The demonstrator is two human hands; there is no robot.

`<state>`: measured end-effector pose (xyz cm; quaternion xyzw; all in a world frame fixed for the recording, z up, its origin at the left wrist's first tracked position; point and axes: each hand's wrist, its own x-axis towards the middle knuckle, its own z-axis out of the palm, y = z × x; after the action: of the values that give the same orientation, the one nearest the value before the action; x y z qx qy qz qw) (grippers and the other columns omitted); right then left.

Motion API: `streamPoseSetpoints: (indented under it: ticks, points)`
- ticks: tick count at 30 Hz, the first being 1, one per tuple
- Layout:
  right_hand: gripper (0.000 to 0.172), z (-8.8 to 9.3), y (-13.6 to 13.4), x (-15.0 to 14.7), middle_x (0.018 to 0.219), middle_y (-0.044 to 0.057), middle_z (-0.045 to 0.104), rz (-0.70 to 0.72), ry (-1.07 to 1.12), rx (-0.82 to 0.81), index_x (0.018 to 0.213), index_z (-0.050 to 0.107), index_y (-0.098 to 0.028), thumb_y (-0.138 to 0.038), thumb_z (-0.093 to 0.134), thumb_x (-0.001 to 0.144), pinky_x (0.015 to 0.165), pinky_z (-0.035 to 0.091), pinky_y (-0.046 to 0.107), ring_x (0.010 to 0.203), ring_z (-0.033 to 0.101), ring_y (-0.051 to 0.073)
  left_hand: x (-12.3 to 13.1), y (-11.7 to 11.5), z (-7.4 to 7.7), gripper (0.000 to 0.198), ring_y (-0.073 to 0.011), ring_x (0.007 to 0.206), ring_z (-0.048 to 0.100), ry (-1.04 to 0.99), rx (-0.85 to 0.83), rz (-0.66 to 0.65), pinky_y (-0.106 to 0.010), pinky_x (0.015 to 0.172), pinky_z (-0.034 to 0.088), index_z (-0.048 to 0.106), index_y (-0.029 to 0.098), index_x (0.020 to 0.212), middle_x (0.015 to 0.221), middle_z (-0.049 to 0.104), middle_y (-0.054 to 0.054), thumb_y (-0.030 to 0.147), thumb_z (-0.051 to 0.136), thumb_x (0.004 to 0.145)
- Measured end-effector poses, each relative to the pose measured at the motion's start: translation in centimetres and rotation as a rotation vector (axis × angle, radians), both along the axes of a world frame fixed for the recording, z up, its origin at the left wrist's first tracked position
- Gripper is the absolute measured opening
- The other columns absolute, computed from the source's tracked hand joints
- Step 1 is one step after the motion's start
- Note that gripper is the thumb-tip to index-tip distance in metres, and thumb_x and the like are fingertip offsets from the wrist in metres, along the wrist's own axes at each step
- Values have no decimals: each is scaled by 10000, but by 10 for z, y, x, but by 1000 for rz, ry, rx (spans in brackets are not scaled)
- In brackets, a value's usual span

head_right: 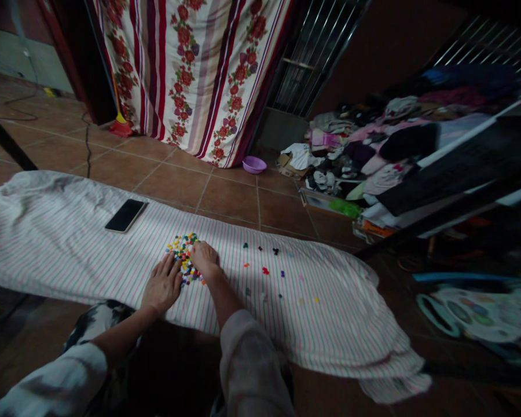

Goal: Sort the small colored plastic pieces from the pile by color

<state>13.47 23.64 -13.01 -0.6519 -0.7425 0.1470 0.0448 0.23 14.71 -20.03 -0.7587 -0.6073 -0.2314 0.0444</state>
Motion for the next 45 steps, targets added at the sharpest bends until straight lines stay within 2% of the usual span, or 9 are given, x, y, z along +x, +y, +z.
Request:
streamPoseSetpoints:
  ticks: [6, 10, 14, 18, 21, 25, 30, 36, 45]
  points:
    - [222, -5, -2, 17, 987, 47, 728, -65, 202, 80, 980, 671, -224, -288, 461, 940, 782, 451, 235, 909, 660, 158, -1, -1, 2, 475, -325, 1388, 379, 22, 38, -5, -472, 1069, 381, 578, 79, 1286, 1457, 438, -222, 314, 342, 947]
    - [148, -12, -4, 40, 940, 20, 735, -166, 407, 124, 959, 660, -225, -230, 526, 898, 769, 471, 206, 863, 674, 132, -2, 0, 1, 482, -332, 1382, 387, 11, 55, -20, -481, 1066, 385, 587, 75, 1272, 1442, 458, -224, 325, 337, 944]
    - [153, -20, -9, 83, 903, 16, 729, -285, 544, 200, 944, 655, -213, -164, 551, 844, 775, 497, 216, 846, 679, 129, -4, 1, -2, 488, -340, 1367, 406, 30, 87, -28, -483, 1061, 388, 601, 60, 1245, 1425, 472, -238, 333, 330, 945]
    - [197, -26, -19, 141, 882, 20, 722, -413, 567, 288, 965, 664, -207, -180, 530, 824, 777, 510, 241, 827, 672, 138, -5, 2, -6, 496, -335, 1373, 397, 20, 116, -46, -480, 1069, 382, 601, 54, 1235, 1415, 482, -242, 340, 317, 945]
    - [245, -28, -28, 186, 845, 11, 716, -491, 536, 319, 951, 689, -207, -175, 499, 799, 766, 505, 237, 790, 664, 138, -6, 2, -8, 498, -328, 1376, 392, -2, 118, -49, -488, 1069, 381, 595, 62, 1237, 1411, 490, -233, 342, 307, 942]
    - [280, -24, -36, 239, 850, 15, 708, -600, 375, 350, 926, 722, -205, -169, 500, 759, 775, 487, 235, 807, 646, 147, -6, 2, -9, 507, -341, 1376, 387, 0, 110, -63, -506, 1060, 383, 594, 54, 1233, 1406, 490, -243, 345, 297, 942]
    - [346, -19, -39, 282, 914, 51, 720, -726, 185, 283, 1013, 738, -188, -153, 470, 797, 777, 465, 217, 862, 649, 161, -7, 2, -9, 529, -352, 1357, 410, 46, 120, -52, -504, 1036, 406, 595, 48, 1235, 1410, 481, -250, 360, 276, 950]
    - [357, -23, -32, 305, 1029, 64, 727, -771, 51, 209, 1069, 731, -214, -147, 466, 838, 804, 460, 229, 947, 659, 183, -9, 2, -10, 526, -357, 1359, 406, 77, 134, -65, -502, 1037, 409, 599, 43, 1235, 1406, 484, -252, 353, 282, 953]
    - [345, -28, -14, 312, 1068, 111, 700, -711, -87, 115, 1127, 697, -185, -122, 463, 882, 804, 451, 220, 965, 662, 170, -11, 3, -14, 494, -329, 1375, 394, 143, 164, -59, -476, 1018, 435, 593, 75, 1242, 1421, 481, -224, 353, 313, 944]
